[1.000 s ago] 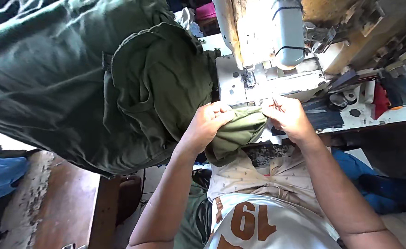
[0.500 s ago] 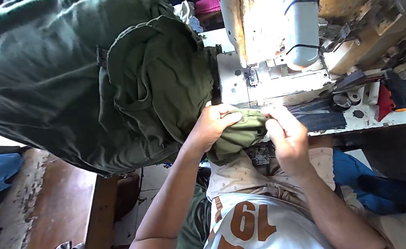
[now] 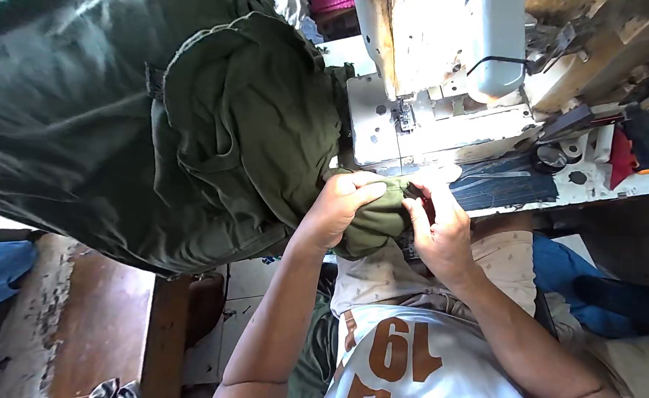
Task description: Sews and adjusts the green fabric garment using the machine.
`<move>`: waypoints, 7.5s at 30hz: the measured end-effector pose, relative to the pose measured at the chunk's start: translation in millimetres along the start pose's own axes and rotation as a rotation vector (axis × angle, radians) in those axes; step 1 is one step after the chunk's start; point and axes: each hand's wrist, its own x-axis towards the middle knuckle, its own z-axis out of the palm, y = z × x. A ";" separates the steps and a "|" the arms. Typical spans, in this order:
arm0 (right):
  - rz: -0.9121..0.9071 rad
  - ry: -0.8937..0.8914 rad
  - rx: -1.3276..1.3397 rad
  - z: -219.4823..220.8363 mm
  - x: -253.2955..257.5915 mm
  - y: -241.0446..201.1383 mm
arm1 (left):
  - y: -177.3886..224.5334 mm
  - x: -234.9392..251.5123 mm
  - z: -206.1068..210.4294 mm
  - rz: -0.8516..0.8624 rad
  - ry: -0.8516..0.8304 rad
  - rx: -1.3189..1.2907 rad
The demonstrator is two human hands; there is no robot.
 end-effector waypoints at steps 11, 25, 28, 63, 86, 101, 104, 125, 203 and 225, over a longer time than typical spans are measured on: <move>0.003 -0.011 0.010 -1.9 1.4 -0.7 | 1.9 -1.7 2.7 0.085 -0.012 0.052; -0.027 0.113 0.082 -1.2 3.6 -0.9 | 1.5 -4.7 2.1 0.164 -0.009 0.193; 0.054 0.084 0.122 -7.4 6.7 2.2 | -3.4 -7.0 -7.2 0.130 -0.023 0.070; -0.061 -0.208 0.325 -14.6 -5.4 -9.1 | 12.0 -14.5 5.3 0.187 -0.020 0.038; 0.011 -0.451 0.364 -42.9 39.6 28.9 | 17.3 -22.7 -9.8 0.373 -0.141 0.186; -0.127 -0.391 0.754 7.6 77.6 -88.4 | 123.2 -57.7 -121.6 0.718 0.654 0.610; -0.070 -0.332 0.704 12.0 69.3 -79.0 | 138.2 -17.2 -73.0 0.826 0.628 0.576; 0.485 -0.236 0.716 -20.3 16.0 37.0 | 49.7 124.0 -27.1 0.481 0.161 0.944; -0.042 -0.368 0.464 -26.4 -10.5 24.2 | -1.0 -7.5 2.1 0.822 0.278 0.702; -0.220 -0.215 0.365 -35.7 -16.6 23.5 | -76.9 10.5 24.9 0.971 0.648 1.080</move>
